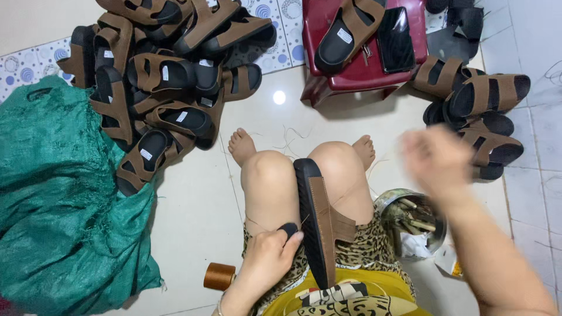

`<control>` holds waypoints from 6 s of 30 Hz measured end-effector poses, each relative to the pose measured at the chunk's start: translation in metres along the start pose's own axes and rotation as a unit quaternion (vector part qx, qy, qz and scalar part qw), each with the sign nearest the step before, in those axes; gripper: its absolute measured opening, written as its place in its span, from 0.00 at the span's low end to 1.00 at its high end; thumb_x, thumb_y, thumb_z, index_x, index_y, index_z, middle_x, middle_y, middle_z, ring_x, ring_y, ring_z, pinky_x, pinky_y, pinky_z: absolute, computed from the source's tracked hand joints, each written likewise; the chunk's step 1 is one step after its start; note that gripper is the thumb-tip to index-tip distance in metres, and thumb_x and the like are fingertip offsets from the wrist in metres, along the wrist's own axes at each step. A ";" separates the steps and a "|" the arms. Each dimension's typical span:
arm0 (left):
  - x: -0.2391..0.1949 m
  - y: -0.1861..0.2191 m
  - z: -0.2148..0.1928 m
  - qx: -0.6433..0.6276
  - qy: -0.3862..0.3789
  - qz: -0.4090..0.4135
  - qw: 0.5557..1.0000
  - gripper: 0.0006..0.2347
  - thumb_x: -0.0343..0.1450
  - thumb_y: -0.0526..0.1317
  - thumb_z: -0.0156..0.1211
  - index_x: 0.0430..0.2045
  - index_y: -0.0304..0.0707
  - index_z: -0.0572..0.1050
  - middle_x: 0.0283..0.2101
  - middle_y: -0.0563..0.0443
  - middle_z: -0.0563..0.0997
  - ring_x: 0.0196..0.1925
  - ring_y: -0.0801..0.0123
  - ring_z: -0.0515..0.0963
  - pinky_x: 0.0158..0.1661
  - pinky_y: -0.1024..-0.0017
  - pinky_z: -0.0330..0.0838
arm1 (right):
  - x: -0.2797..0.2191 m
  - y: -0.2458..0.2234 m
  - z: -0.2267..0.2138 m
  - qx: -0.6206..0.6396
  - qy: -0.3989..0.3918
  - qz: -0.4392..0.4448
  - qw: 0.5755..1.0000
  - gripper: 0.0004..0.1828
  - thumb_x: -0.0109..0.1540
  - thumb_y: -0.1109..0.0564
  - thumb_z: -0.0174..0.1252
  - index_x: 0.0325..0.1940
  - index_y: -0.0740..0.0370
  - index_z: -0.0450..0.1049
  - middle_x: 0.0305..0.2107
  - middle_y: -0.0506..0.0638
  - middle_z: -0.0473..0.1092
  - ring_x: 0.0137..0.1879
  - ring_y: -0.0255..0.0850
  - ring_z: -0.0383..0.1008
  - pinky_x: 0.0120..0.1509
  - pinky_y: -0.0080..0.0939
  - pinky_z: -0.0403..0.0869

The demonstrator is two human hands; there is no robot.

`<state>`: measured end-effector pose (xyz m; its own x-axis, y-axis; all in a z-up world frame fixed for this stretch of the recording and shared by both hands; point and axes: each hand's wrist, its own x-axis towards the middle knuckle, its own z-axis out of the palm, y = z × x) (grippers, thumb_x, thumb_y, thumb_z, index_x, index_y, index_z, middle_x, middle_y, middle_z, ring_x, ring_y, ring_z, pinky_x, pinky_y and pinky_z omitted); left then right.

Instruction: The person sits on the floor and sews a brown sandal using a needle and thread. They repeatedly push the needle through the sole and pull the thread to stitch the sandal together.

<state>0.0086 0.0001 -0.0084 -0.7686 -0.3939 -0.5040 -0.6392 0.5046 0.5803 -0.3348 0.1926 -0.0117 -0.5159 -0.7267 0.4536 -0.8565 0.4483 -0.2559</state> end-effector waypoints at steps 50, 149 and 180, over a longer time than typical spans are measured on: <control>0.018 0.036 -0.049 -0.158 0.044 0.218 0.962 0.34 0.70 0.40 0.66 0.69 0.31 0.54 0.75 0.31 0.57 0.73 0.45 0.65 0.63 0.56 0.65 | -0.002 -0.103 -0.029 0.209 -0.421 -0.081 0.879 0.26 0.67 0.50 0.53 0.70 0.31 0.67 0.38 0.45 0.68 0.32 0.45 0.75 0.24 0.49 0.72; 0.014 0.054 -0.047 -0.520 0.114 0.133 0.836 0.08 0.76 0.43 0.52 0.39 0.37 0.68 0.28 0.49 0.74 0.23 0.70 0.72 0.25 0.74 0.65 | -0.023 -0.073 0.059 0.189 -0.085 -0.014 0.978 0.04 0.64 0.57 0.59 0.42 0.54 0.76 0.33 0.46 0.74 0.37 0.43 0.75 0.40 0.44 0.74; 0.102 -0.056 -0.084 -0.797 0.188 0.081 0.568 0.12 0.80 0.40 0.44 0.39 0.28 0.74 0.11 0.62 0.49 0.10 0.76 0.50 0.12 0.75 0.55 | 0.023 -0.136 0.015 0.675 -0.244 0.171 0.675 0.32 0.73 0.44 0.40 0.16 0.55 0.70 0.09 0.45 0.72 0.25 0.43 0.79 0.39 0.42 0.78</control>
<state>-0.0361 -0.1329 -0.0390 -0.5799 -0.7288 -0.3639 0.4604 -0.6618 0.5917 -0.2302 0.1072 0.0205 -0.3495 -0.9336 -0.0795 0.2496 -0.0110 -0.9683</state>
